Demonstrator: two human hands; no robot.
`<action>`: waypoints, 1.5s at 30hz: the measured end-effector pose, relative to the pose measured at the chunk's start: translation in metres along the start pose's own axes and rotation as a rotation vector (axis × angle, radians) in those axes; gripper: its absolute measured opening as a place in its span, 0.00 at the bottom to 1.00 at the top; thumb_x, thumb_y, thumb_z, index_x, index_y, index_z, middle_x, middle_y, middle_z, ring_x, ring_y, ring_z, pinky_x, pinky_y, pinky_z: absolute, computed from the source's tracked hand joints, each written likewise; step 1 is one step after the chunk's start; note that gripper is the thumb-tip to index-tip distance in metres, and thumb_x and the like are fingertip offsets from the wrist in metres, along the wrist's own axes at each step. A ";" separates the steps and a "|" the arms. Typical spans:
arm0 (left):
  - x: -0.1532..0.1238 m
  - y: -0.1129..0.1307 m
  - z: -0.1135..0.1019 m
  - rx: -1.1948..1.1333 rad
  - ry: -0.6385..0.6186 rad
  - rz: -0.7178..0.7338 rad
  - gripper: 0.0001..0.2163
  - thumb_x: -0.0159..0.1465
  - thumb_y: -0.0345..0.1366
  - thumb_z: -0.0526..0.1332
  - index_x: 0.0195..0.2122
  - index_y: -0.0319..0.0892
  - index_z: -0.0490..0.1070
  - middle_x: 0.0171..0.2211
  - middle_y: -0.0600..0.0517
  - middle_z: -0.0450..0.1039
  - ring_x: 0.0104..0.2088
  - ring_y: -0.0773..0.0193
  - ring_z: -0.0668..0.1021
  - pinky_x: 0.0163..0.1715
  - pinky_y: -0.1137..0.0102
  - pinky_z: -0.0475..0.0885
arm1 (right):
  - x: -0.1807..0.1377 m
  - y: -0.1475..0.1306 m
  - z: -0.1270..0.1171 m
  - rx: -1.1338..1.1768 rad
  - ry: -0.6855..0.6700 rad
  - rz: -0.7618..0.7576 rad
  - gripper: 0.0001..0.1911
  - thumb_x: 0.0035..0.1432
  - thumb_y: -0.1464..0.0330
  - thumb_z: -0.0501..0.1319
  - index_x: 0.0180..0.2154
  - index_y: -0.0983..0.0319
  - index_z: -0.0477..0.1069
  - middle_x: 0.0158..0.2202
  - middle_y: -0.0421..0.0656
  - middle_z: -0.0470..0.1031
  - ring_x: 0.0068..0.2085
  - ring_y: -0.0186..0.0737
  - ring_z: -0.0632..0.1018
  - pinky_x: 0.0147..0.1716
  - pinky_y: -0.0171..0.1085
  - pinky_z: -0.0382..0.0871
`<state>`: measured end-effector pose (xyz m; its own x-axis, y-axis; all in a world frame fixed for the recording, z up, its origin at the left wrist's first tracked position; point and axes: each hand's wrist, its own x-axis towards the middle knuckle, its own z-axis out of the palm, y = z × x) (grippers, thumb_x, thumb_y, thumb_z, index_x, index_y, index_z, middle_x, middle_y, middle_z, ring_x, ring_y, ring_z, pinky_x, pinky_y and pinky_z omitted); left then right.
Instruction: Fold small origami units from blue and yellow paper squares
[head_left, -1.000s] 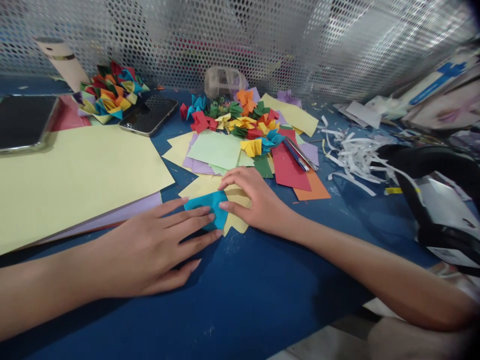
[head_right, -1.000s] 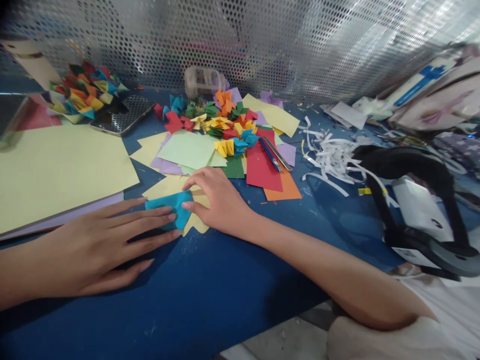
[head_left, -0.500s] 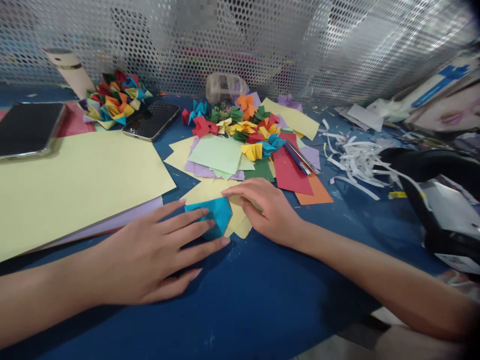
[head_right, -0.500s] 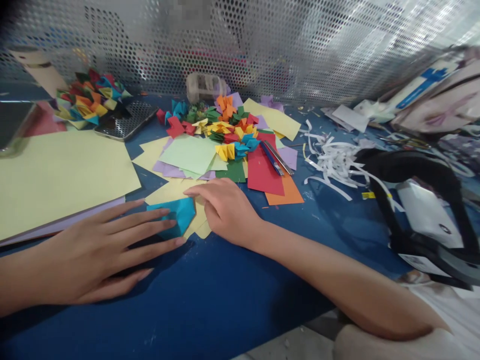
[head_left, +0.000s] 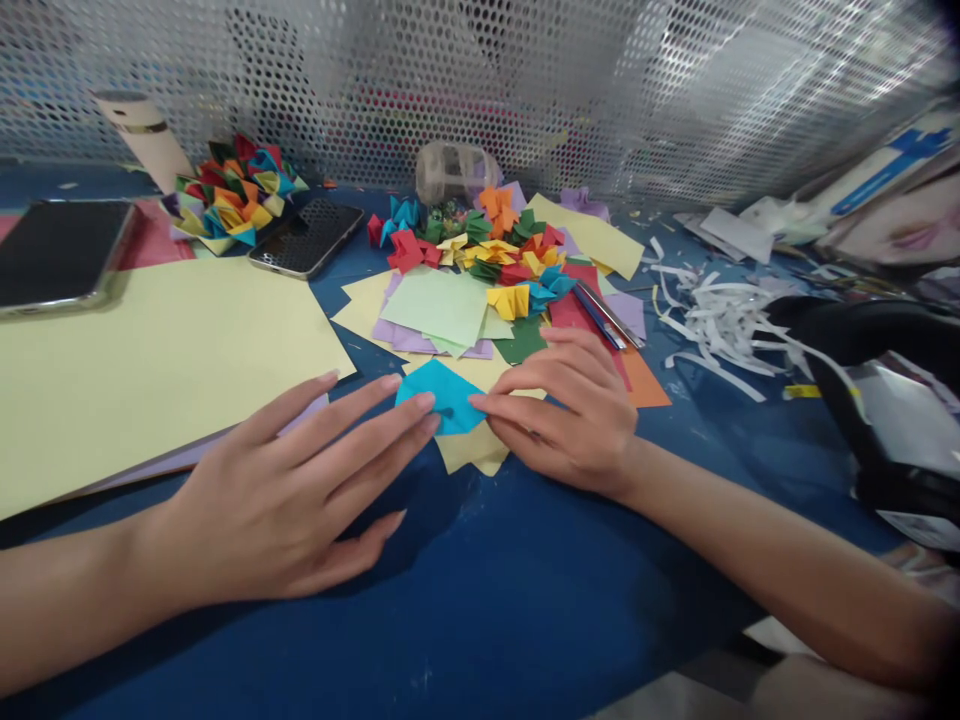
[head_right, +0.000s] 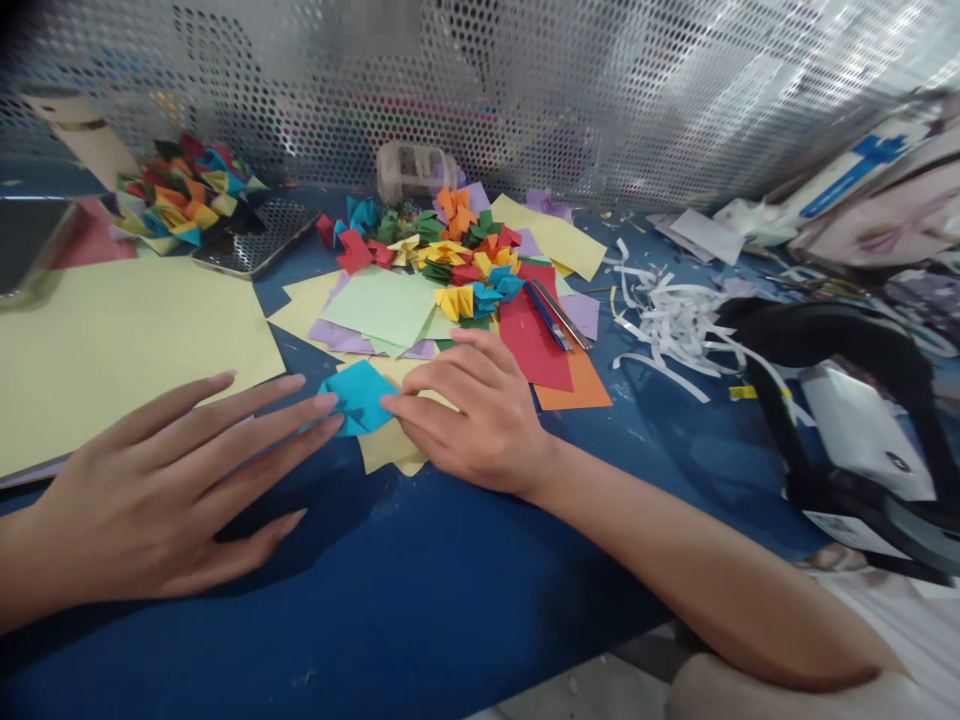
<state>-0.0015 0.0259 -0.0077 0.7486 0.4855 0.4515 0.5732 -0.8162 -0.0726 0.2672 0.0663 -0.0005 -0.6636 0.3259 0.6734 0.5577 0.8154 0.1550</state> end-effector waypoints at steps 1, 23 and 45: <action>0.000 0.000 0.000 0.006 0.007 0.003 0.25 0.66 0.43 0.57 0.63 0.41 0.61 0.61 0.47 0.66 0.61 0.51 0.68 0.64 0.57 0.54 | 0.000 -0.001 -0.001 -0.042 0.025 -0.022 0.06 0.60 0.70 0.62 0.33 0.52 0.76 0.33 0.36 0.78 0.34 0.37 0.74 0.51 0.45 0.67; 0.004 -0.009 0.004 -0.226 -0.107 0.253 0.17 0.69 0.31 0.51 0.57 0.37 0.69 0.54 0.46 0.75 0.52 0.53 0.77 0.51 0.62 0.75 | 0.004 0.000 -0.002 0.243 -0.312 -0.358 0.10 0.63 0.72 0.54 0.41 0.63 0.74 0.37 0.41 0.80 0.38 0.36 0.78 0.54 0.44 0.69; 0.002 -0.013 0.006 -0.241 -0.190 0.258 0.18 0.68 0.33 0.51 0.59 0.42 0.66 0.56 0.46 0.72 0.54 0.53 0.75 0.55 0.57 0.69 | 0.005 0.000 0.009 0.558 -0.282 -0.034 0.07 0.62 0.67 0.62 0.33 0.63 0.74 0.34 0.43 0.79 0.38 0.38 0.76 0.46 0.42 0.68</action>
<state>-0.0050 0.0391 -0.0112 0.9191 0.2855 0.2717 0.2803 -0.9581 0.0585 0.2597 0.0725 -0.0036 -0.8250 0.3470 0.4461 0.2401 0.9297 -0.2793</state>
